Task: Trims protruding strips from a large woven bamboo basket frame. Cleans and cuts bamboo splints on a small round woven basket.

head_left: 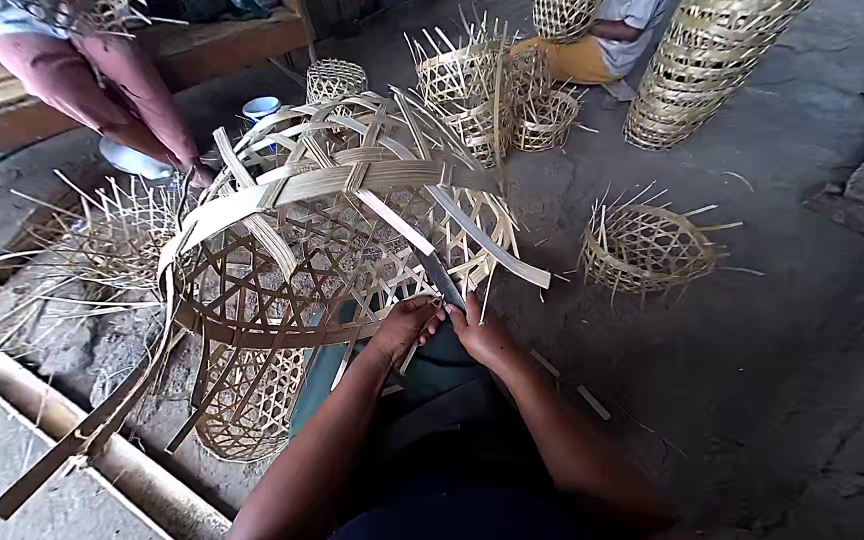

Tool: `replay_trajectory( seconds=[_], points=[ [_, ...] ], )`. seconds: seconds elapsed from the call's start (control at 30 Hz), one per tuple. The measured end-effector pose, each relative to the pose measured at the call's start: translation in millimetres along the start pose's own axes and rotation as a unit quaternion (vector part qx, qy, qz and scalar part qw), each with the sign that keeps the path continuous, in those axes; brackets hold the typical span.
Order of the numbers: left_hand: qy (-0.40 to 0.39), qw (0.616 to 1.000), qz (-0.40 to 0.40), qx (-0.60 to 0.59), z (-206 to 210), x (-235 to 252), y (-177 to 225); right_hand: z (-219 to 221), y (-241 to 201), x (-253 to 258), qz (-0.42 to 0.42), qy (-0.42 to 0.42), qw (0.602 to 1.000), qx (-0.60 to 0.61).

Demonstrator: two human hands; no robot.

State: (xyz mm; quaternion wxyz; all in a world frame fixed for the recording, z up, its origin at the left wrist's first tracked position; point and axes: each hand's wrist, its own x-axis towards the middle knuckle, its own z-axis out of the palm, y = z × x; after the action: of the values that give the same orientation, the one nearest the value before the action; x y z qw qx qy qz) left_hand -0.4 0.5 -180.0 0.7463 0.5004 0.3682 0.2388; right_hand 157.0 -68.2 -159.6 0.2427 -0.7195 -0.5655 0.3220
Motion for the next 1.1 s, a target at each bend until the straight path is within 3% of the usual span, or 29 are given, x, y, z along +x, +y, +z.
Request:
replay_trajectory(
  seconds=[0.13, 0.23, 0.7, 0.8, 0.87, 0.97, 1.1],
  points=[
    [0.066, 0.993, -0.052, -0.077, 11.2, -8.6, 11.1, -2.8, -3.6, -2.0, -0.005, -0.022, 0.999, -0.027],
    [0.05, 0.978, -0.096, -0.178, 11.6, -19.0, 21.8, -2.6, -10.5, -8.2, -0.014, -0.018, 0.999, -0.038],
    [0.008, 0.941, -0.069, -0.331, -8.6, -41.1, 28.9, 1.6, -20.2, -7.0, -0.03, -0.051, 0.997, -0.049],
    [-0.047, 0.958, 0.094, -0.268, -44.6, -73.7, 89.2, 0.5, -6.7, 6.4, 0.011, -0.061, 0.997, -0.053],
    [-0.039, 0.95, 0.177, -0.254, -62.3, -90.1, 119.8, 3.1, 1.0, 4.6, 0.025, -0.057, 0.998, -0.013],
    [0.027, 0.971, 0.162, -0.172, -59.8, -73.8, 112.4, 0.5, 7.8, 14.5, 0.025, -0.038, 0.997, 0.059],
    [0.083, 0.991, 0.106, 0.004, -49.2, -44.0, 57.5, -19.1, 2.5, -0.4, 0.036, -0.027, 0.997, 0.061]
  ],
)
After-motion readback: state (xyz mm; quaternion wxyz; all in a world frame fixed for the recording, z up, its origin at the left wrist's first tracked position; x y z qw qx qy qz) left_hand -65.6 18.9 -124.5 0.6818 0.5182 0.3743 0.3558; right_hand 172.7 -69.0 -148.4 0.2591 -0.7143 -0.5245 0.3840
